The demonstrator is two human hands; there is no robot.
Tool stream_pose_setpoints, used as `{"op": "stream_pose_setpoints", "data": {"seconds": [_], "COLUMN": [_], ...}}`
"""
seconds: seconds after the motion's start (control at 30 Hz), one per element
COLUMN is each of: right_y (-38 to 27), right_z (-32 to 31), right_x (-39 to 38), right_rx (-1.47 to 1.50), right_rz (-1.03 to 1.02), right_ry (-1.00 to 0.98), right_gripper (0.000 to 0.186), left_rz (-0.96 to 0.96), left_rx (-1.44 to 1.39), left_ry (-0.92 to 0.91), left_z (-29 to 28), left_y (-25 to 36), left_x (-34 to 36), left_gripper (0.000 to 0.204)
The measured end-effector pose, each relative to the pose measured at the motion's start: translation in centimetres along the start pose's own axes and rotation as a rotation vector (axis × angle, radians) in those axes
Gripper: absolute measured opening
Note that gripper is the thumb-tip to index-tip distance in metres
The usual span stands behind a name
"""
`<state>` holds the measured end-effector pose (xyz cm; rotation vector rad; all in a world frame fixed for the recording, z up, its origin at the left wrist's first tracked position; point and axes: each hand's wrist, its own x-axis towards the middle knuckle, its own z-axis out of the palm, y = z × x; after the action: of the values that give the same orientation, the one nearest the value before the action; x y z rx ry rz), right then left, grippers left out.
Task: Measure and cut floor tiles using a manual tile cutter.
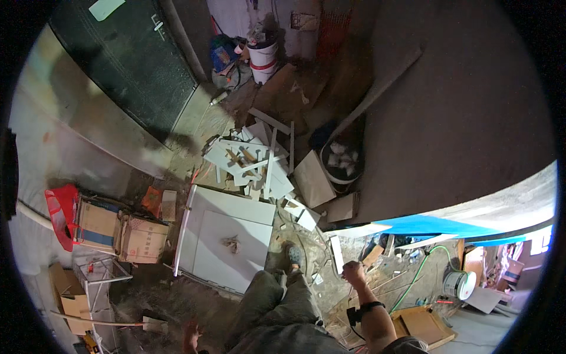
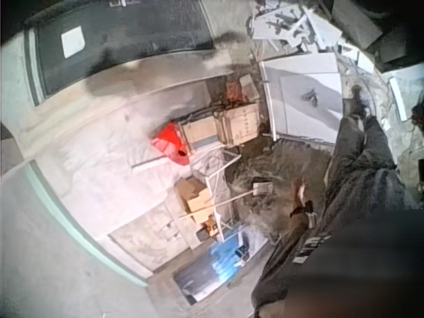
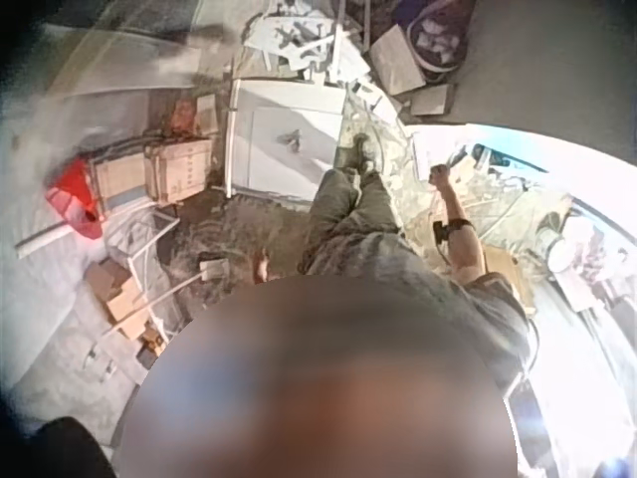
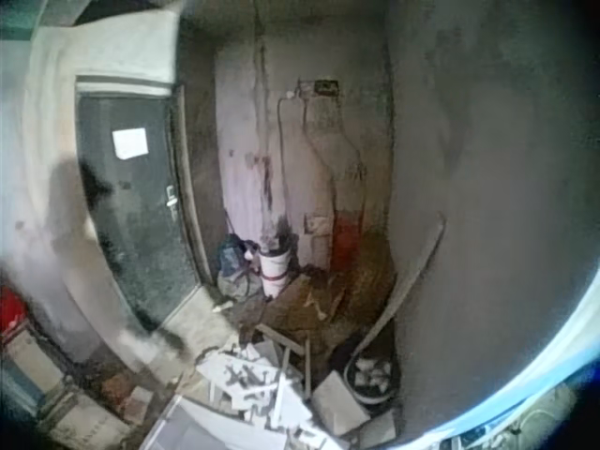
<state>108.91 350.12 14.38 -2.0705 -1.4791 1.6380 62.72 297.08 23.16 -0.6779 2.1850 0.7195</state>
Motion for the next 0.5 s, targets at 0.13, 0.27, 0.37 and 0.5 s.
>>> {"op": "stream_pose_setpoints", "data": {"seconds": [0.13,0.27,0.37,0.5], "right_y": [-2.4,-4.8,-7.5,-8.4], "right_z": [1.0,-0.8,-0.6,-2.9], "right_x": [1.7,1.3,2.3,6.7], "right_rx": [-0.245,-0.314,-0.428,-0.537], "right_rz": [-0.095,-0.154,-0.170,-0.450], "right_ry": [-0.150,-0.151,-0.180,-0.172], "right_gripper": [0.021,0.024,0.022,0.022], "left_rz": [-0.067,-0.053,-0.128,-0.089], "left_rx": [-0.013,-0.125,-0.195,-0.197], "left_ry": [-0.068,-0.087,-0.167,-0.185], "left_z": [0.3,4.8,6.4,9.2], "left_y": [-3.9,-3.8,-2.4,-0.9], "left_x": [1.4,-0.7,-0.6,0.8], "left_gripper": [0.032,0.036,0.039,0.033]}}
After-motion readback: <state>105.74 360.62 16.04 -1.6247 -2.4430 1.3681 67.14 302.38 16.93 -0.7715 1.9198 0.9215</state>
